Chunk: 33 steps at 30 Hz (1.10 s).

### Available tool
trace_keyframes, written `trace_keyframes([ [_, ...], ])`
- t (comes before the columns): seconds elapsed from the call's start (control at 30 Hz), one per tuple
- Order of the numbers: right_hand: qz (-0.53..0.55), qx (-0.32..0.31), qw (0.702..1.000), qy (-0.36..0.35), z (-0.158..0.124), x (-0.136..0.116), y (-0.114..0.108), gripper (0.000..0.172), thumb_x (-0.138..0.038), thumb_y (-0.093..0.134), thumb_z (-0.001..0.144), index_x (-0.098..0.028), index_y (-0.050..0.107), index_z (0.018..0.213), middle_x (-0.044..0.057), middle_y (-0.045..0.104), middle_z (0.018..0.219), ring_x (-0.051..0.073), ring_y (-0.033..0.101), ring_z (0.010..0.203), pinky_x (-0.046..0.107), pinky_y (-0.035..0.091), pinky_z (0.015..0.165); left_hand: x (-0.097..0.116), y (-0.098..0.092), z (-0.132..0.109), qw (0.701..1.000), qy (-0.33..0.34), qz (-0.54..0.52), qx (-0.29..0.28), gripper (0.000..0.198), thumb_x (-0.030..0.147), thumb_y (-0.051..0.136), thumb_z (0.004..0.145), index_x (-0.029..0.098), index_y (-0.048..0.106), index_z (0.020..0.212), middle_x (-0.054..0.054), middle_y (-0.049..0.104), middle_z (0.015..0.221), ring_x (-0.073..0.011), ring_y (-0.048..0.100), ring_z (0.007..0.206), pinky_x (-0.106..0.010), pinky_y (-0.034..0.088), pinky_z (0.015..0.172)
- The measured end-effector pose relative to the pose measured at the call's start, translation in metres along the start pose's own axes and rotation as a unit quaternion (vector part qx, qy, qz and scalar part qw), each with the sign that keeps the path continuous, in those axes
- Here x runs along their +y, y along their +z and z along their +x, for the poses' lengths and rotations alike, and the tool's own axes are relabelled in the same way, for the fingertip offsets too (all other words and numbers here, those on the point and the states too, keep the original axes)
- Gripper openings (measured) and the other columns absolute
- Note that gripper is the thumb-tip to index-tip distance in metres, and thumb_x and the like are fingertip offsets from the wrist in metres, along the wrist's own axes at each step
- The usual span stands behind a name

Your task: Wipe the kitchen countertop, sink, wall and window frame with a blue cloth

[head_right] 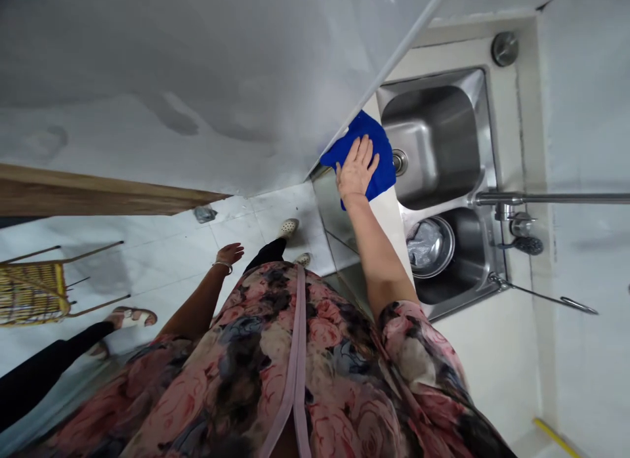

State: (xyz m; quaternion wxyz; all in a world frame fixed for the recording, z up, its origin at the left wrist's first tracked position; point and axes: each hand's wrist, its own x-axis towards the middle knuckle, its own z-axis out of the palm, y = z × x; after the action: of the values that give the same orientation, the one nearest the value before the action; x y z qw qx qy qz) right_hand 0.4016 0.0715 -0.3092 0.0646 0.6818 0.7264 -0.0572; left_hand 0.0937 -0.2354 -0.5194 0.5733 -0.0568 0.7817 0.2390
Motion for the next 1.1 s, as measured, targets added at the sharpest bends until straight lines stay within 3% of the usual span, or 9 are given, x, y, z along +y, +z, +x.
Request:
trace_keyframes([
  [0.17,0.005,-0.022,1.000,-0.016,-0.007,0.003,-0.007,0.079,-0.034,0.048,0.110,0.002,0.008,0.169,0.020,0.003,0.178,0.030,0.002,0.163,0.056,0.005,0.133,-0.022,-0.005,-0.010,1.000,-0.017,0.009,0.004,0.023,0.033,0.062,0.105,0.013,0.068,0.114,-0.006,0.071,0.100,-0.0141,0.068,0.080,-0.030,0.061,0.074],
  [0.37,0.004,0.003,0.999,-0.032,-0.075,0.041,0.011,0.080,-0.027,0.055,0.105,-0.005,0.014,0.170,0.015,0.010,0.178,0.025,0.009,0.164,0.046,0.007,0.135,-0.035,0.015,-0.015,0.999,-0.016,0.045,-0.025,0.028,0.038,0.065,0.103,0.014,0.068,0.117,-0.007,0.071,0.106,-0.0163,0.069,0.086,-0.033,0.063,0.077],
  [0.57,-0.012,0.014,1.000,-0.014,-0.198,0.108,0.046,0.084,-0.027,0.056,0.097,-0.008,0.019,0.170,0.018,0.019,0.176,0.028,0.015,0.164,0.053,0.017,0.134,-0.026,0.044,-0.009,0.994,0.006,0.091,-0.061,0.027,0.037,0.065,0.103,0.013,0.068,0.116,-0.006,0.071,0.104,-0.0154,0.069,0.084,-0.031,0.062,0.075],
  [0.87,-0.027,0.054,0.997,0.058,-0.402,0.198,0.093,0.072,-0.038,0.044,0.103,-0.008,0.027,0.166,0.022,0.033,0.170,0.031,0.029,0.159,0.055,0.029,0.130,-0.011,0.075,-0.015,0.980,0.040,0.176,-0.090,0.030,0.040,0.066,0.103,0.014,0.068,0.117,-0.007,0.071,0.107,-0.0165,0.069,0.086,-0.033,0.063,0.077],
  [1.0,-0.050,0.070,0.994,0.071,-0.468,0.231,0.102,0.070,-0.039,0.045,0.102,-0.008,0.033,0.164,0.023,0.040,0.166,0.033,0.037,0.155,0.054,0.037,0.125,-0.010,0.086,-0.021,0.972,0.042,0.208,-0.104,0.032,0.040,0.066,0.102,0.015,0.067,0.121,-0.008,0.070,0.113,-0.0186,0.070,0.093,-0.037,0.063,0.082],
  [1.1,-0.063,0.086,0.989,0.100,-0.493,0.246,0.103,0.075,-0.047,0.051,0.098,-0.009,0.038,0.161,0.025,0.036,0.167,0.038,0.035,0.156,0.058,0.038,0.123,-0.011,0.091,-0.025,0.968,0.045,0.222,-0.110,0.032,0.039,0.067,0.102,0.015,0.066,0.124,-0.009,0.069,0.118,-0.0200,0.069,0.098,-0.038,0.063,0.085],
])
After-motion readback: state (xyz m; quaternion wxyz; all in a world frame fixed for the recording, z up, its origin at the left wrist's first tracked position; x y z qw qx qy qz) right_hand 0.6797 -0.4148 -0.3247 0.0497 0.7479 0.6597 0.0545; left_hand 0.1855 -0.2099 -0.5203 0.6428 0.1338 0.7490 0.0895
